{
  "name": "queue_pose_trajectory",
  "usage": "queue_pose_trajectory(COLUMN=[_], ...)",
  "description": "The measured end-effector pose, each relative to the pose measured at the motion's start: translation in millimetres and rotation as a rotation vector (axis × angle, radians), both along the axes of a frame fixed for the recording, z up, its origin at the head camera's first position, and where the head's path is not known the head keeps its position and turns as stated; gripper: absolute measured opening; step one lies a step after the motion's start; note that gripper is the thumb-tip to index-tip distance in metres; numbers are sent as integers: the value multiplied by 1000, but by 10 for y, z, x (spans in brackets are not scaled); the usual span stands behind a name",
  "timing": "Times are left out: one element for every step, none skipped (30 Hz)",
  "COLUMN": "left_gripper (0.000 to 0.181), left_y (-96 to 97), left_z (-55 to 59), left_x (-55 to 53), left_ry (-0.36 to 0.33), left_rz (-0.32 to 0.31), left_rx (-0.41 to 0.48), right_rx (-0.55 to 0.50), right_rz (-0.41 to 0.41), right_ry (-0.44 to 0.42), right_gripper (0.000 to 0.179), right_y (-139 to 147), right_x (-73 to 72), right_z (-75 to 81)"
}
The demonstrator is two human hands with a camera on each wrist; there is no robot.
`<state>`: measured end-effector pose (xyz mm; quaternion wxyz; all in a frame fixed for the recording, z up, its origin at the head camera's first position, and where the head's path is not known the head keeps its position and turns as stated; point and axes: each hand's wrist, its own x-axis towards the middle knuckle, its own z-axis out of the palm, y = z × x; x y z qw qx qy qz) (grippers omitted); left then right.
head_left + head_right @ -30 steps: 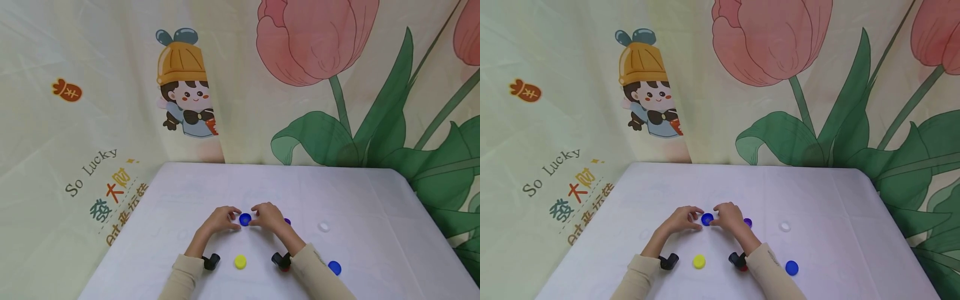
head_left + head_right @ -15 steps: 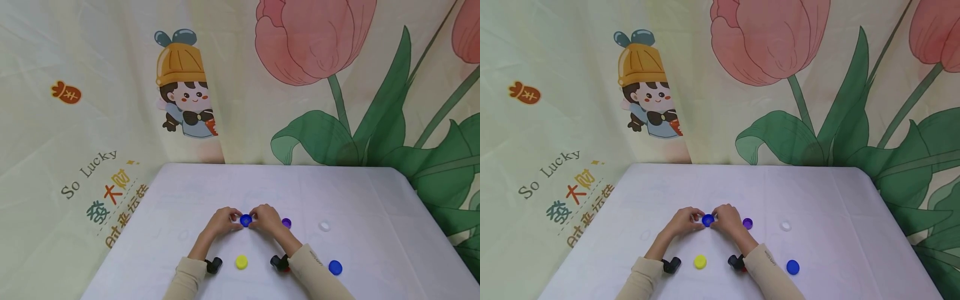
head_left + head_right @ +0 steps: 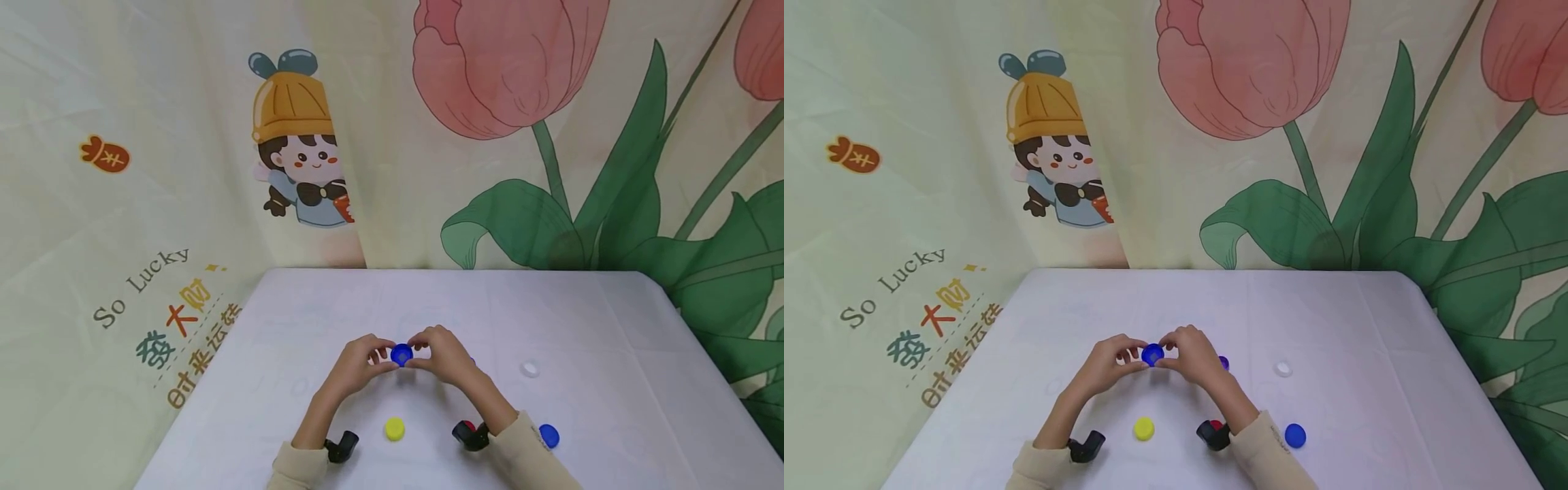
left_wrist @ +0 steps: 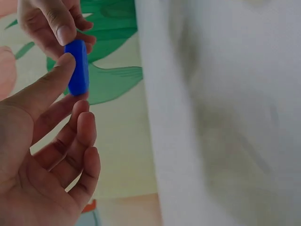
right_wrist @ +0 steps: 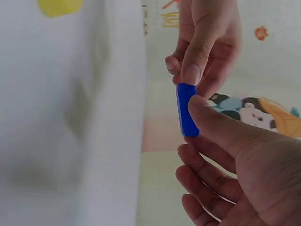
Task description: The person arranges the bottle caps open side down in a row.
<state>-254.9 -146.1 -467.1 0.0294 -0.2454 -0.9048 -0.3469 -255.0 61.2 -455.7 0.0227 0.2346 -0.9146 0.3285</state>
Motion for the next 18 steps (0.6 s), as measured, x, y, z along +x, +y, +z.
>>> queue_pose_trajectory(left_gripper=[32, 33, 34, 34, 35, 35, 36, 36, 36, 36, 36, 37, 37, 38, 38, 38, 38, 38], left_y=[13, 29, 45, 65, 86, 105, 125, 144, 162, 180, 198, 216, 234, 253, 273, 293, 312, 332], left_z=[36, 74, 108, 141, 177, 204, 229, 250, 267, 282, 296, 311, 323, 336, 346, 355, 367, 378], left_x=[20, 42, 62, 83, 109, 129, 151, 173, 195, 216, 238, 260, 280, 299, 316, 330, 342, 352], left_ry=[16, 27, 39, 48, 52, 62, 72, 78, 88, 96, 104, 112, 119, 125, 131, 135, 137, 138], left_rz=[0, 0, 2, 1, -2, -7, -13, -16, -21, -28, -31, -35, -39, -45, -54, -61, -69, -79], left_rx=[17, 32, 42, 52, 66, 75, 83, 91, 98, 110, 120, 131, 143, 156, 170, 182, 193, 207], right_rx=[-24, -47, -68, -93, -116, -142, -167, -188, -208, -227, -245, -261, -275, -287, -297, -305, -312, -316], right_rz=[1, -2, -8, -13, -18, -24, -27, -33, -38, -42, -48, -54, -61, -66, -72, -78, -82, -85], right_ry=[6, 9, 14, 16, 18, 21, 28, 33, 40, 47, 58, 66, 74, 83, 93, 106, 123, 138], right_gripper=[35, 35, 36, 37, 37, 38, 38, 39, 39, 40, 40, 40, 40, 40, 41, 41, 41, 41], right_y=[26, 50, 73, 95, 117, 137, 158, 179, 200, 223, 245, 268, 291, 314, 337, 360, 381, 402], right_x=[24, 47, 72, 99, 128, 158, 190, 221, 255, 288, 322, 351, 382, 409, 433, 455, 474, 490], right_z=[34, 63, 88, 111, 130, 147, 162, 173, 184, 192, 199, 204, 209, 211, 213, 216, 220, 222])
